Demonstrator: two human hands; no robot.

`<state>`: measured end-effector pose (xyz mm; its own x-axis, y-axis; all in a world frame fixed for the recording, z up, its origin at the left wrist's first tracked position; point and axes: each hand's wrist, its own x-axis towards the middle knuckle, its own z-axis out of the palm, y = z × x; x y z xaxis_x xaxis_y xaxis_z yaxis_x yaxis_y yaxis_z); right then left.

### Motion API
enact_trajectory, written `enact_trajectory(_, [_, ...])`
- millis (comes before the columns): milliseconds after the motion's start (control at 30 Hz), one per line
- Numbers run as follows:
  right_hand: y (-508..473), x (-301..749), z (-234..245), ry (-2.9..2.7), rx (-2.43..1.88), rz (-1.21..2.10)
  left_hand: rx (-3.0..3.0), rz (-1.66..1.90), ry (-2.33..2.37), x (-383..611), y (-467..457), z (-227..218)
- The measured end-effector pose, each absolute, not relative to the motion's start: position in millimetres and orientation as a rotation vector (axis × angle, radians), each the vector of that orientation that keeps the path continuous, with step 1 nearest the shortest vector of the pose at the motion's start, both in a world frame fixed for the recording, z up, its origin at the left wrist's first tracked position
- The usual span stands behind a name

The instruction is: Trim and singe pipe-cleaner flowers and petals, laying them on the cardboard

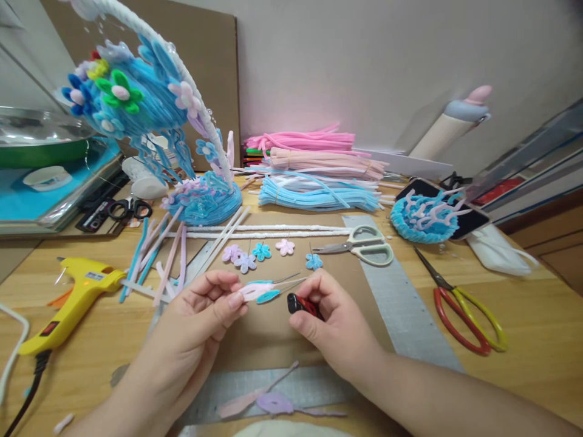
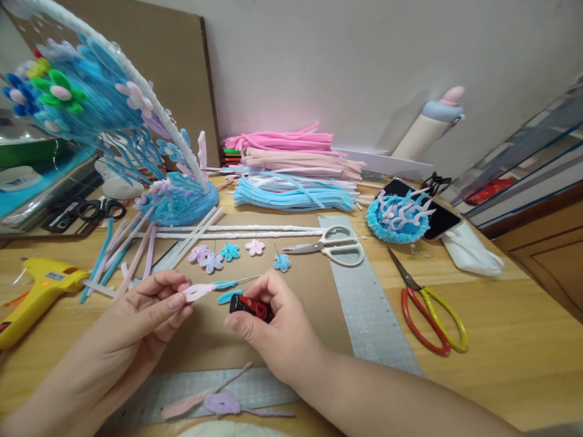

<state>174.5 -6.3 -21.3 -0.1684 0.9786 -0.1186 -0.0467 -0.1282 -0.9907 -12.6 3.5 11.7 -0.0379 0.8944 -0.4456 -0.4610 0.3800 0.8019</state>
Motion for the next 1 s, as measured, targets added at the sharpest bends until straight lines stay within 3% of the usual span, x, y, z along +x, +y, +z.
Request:
enact_trajectory(467, [-8,175,-17,-1.301,-1.204,1.218,0.482,1.062,1.078,-14,1,1])
enact_trajectory(1000, [-9,173,-13,-1.335,-1.226,1.299,0.48,1.091,1.102,-9,-1,3])
